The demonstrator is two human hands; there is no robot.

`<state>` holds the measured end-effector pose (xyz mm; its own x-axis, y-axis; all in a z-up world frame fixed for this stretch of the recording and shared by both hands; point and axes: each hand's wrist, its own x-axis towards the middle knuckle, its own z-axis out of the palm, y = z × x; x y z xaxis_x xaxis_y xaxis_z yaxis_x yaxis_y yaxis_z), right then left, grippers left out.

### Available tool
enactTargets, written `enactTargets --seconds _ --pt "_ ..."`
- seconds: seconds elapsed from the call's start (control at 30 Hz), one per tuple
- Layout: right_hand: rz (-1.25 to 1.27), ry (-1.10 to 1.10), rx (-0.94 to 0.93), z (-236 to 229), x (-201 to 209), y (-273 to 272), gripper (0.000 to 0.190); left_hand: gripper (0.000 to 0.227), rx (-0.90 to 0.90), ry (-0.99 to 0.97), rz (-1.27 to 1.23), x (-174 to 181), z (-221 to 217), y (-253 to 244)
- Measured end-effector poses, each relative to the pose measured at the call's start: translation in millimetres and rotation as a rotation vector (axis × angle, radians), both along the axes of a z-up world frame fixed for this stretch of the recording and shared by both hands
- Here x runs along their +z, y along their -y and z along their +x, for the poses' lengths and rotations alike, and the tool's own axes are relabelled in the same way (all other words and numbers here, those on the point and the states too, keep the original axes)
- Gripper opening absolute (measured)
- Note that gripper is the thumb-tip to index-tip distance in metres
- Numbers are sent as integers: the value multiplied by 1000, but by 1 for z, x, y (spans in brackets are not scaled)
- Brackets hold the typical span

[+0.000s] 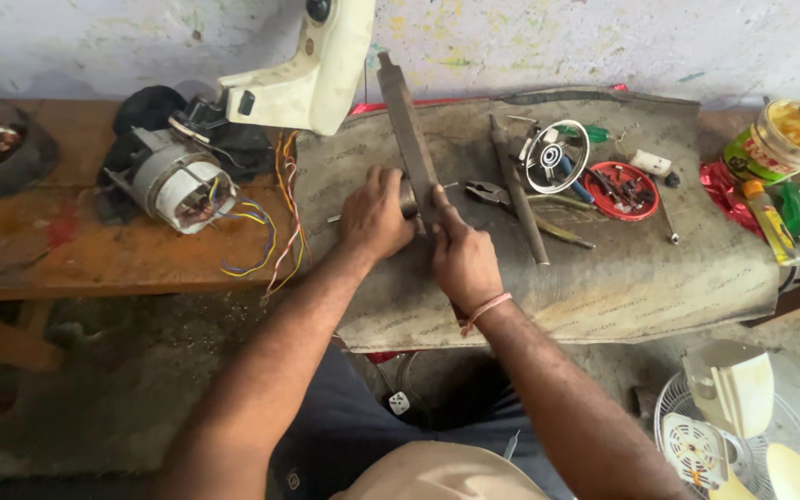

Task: The person files a cylindrical metal component, likely a fan motor shaft, using a metal file. They repeatedly rotate the part and file different sections of the shaft, occasionally checking the fit with a circular metal housing. The person works at a cluttered wooden workbench with various tools and disassembled motor parts visible.

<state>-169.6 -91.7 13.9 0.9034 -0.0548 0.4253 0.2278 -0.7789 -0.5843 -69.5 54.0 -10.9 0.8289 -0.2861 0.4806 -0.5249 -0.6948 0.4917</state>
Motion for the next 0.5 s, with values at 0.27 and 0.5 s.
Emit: enactTargets --seconds 0.27,0.5 --pt "-160 -36 31 -91 -12 16 71 64 -11 -64 -85 -1 5 -6" --pt "-261 -58 -43 20 -8 -2 70 55 -70 -65 -148 10 -3 -9"
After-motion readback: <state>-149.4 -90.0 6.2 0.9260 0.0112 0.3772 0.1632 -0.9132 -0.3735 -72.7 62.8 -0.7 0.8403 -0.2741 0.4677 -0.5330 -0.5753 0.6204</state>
